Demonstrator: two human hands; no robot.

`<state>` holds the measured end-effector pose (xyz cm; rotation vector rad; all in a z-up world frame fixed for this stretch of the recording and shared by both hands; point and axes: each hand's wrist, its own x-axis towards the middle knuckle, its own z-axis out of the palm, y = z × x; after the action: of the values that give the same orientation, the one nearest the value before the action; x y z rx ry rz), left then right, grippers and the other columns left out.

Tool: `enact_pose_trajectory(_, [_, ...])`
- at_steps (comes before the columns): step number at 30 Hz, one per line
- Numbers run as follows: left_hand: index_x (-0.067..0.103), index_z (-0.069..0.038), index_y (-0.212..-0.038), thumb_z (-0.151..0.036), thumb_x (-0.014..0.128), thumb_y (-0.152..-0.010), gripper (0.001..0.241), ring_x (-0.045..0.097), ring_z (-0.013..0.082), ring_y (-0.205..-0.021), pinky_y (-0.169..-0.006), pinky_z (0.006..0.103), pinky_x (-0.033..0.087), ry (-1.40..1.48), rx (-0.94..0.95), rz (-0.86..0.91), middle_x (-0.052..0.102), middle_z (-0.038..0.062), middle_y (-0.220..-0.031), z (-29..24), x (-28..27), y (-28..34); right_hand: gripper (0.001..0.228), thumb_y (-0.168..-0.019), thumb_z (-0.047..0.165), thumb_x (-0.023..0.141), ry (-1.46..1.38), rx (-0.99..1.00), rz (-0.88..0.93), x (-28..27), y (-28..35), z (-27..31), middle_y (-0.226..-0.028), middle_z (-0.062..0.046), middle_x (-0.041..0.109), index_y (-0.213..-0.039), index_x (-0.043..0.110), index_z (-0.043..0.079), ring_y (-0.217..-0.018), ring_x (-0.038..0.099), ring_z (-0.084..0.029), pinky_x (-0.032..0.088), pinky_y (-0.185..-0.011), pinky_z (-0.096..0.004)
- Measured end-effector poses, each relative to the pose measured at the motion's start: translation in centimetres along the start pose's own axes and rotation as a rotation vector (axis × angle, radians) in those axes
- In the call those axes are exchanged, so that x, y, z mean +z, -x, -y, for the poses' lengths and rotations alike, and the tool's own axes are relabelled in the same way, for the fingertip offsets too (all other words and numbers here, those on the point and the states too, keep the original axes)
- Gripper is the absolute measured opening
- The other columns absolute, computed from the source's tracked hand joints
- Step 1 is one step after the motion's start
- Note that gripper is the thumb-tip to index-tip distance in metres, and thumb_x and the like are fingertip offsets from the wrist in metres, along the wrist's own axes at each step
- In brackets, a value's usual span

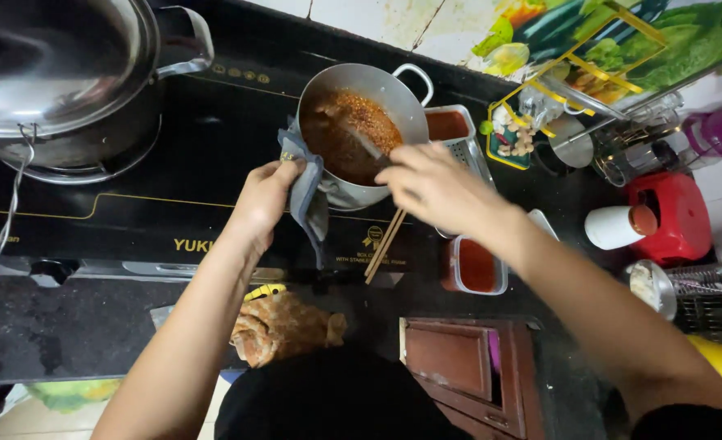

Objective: Adding spices and water to a pot on the stove and stirring to make a sauce.

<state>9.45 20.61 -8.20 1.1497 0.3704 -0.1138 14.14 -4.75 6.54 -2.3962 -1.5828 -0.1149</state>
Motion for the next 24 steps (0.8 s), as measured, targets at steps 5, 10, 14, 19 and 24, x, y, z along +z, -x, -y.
enact_pose_trajectory(5, [0.073, -0.003, -0.109, -0.030, 0.062, -0.097, 0.032, 0.064, 0.0119, -0.079, -0.072, 0.0276, 0.051, 0.028, -0.089, 0.015, 0.073, 0.002, -0.093, -0.9, 0.0, 0.8, 0.012, -0.093, 0.016, 0.069, 0.210, 0.074, 0.165, -2.5, 1.3, -2.4, -0.099, -0.008, 0.066, -0.102, 0.074, 0.010, -0.100, 0.064, -0.028, 0.046, -0.094, -0.043])
enact_pose_trajectory(10, [0.072, -0.005, -0.109, -0.029, 0.062, -0.095, 0.029, 0.068, 0.0093, -0.080, -0.073, 0.0258, 0.053, 0.079, -0.095, 0.030, 0.074, 0.000, -0.094, -0.3, -0.1, 0.6, 0.010, -0.092, 0.019, 0.069, 0.059, 0.137, 0.187, -3.4, 1.9, 1.5, -0.094, -0.003, 0.069, -0.098, 0.075, 0.014, -0.086, 0.065, -0.023, 0.046, -0.088, -0.039])
enact_pose_trajectory(14, [0.073, -0.004, -0.109, -0.029, 0.063, -0.097, 0.029, 0.066, 0.0098, -0.078, -0.071, 0.0255, 0.052, 0.053, -0.082, 0.044, 0.073, 0.001, -0.093, 0.3, -0.3, 0.3, 0.012, -0.091, 0.015, 0.070, -0.002, 0.036, -0.035, -0.9, 0.7, 1.3, -0.106, -0.009, 0.070, -0.102, 0.074, 0.011, -0.095, 0.064, -0.028, 0.046, -0.089, -0.038])
enact_pose_trajectory(19, [0.072, -0.005, -0.108, -0.029, 0.064, -0.097, 0.028, 0.065, 0.0093, -0.078, -0.070, 0.0248, 0.051, 0.042, -0.094, 0.016, 0.073, 0.000, -0.092, -0.2, -0.3, 0.9, 0.012, -0.088, 0.017, 0.072, 0.135, 0.100, 0.026, -2.4, 2.0, 1.4, -0.101, -0.007, 0.070, -0.099, 0.074, 0.012, -0.092, 0.064, -0.029, 0.046, -0.089, -0.039])
enact_pose_trajectory(24, [0.072, -0.005, -0.108, -0.031, 0.064, -0.096, 0.029, 0.067, 0.0085, -0.080, -0.072, 0.0246, 0.053, 0.111, -0.076, 0.033, 0.074, -0.001, -0.093, 0.1, -0.2, 0.3, 0.015, -0.088, 0.015, 0.070, -0.054, 0.020, -0.024, -2.0, 1.9, 3.1, -0.101, -0.004, 0.070, -0.102, 0.072, 0.010, -0.092, 0.066, -0.026, 0.047, -0.087, -0.038])
